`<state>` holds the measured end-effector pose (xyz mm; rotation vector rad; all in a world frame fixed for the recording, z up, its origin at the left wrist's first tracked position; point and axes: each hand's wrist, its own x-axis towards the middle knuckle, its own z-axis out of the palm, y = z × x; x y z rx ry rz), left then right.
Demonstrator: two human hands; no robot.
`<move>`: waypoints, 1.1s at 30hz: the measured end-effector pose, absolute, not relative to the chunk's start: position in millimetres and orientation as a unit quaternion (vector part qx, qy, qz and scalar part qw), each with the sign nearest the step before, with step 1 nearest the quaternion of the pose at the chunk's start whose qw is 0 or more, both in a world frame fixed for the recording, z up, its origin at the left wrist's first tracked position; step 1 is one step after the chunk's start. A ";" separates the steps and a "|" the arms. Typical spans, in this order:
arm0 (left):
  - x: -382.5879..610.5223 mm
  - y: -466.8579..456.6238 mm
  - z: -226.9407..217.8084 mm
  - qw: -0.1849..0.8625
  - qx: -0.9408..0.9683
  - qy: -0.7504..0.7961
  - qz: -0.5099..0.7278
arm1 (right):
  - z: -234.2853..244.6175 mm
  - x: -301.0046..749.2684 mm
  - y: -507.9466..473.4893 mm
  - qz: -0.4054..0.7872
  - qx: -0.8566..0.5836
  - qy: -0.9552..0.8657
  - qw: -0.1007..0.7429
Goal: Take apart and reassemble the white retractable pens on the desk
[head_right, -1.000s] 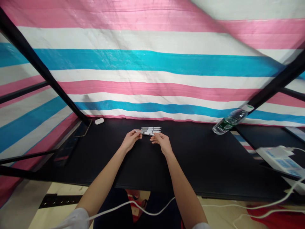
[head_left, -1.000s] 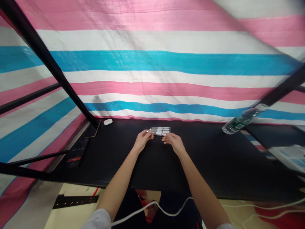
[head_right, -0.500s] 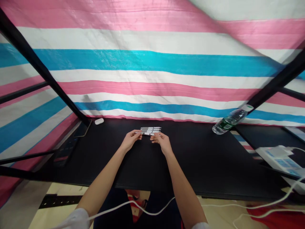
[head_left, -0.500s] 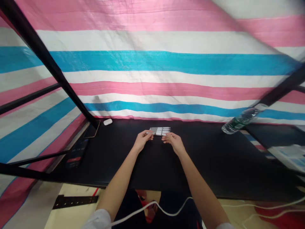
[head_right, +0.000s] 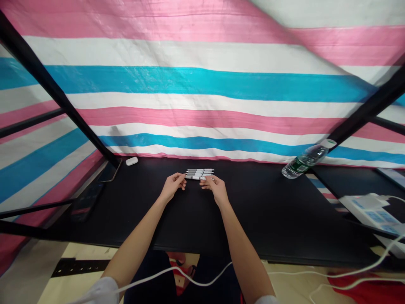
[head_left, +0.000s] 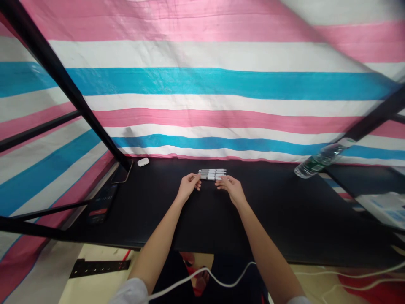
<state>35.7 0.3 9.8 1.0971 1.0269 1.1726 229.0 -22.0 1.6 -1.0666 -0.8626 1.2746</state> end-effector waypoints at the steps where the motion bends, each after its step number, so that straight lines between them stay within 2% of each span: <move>1: 35.2 0.5 9.3 0.574 0.477 0.436 0.503 | 1.4 229.4 -21.8 0.548 -0.458 -0.372 0.594; 8: 34.2 3.2 8.0 0.577 0.475 0.388 0.540 | 1.4 229.6 -21.9 0.546 -0.458 -0.369 0.597; 14: 35.0 2.1 7.7 0.586 0.461 0.440 0.500 | 1.2 229.1 -22.0 0.546 -0.454 -0.373 0.597; 21: 32.8 2.5 9.3 0.584 0.499 0.376 0.518 | 0.9 231.2 -20.7 0.544 -0.449 -0.361 0.609; 28: 34.8 1.8 8.7 0.590 0.461 0.428 0.506 | 3.5 230.9 -22.1 0.549 -0.445 -0.368 0.604; 33: 33.2 1.7 9.8 0.578 0.499 0.390 0.514 | 2.5 231.0 -21.9 0.543 -0.448 -0.361 0.612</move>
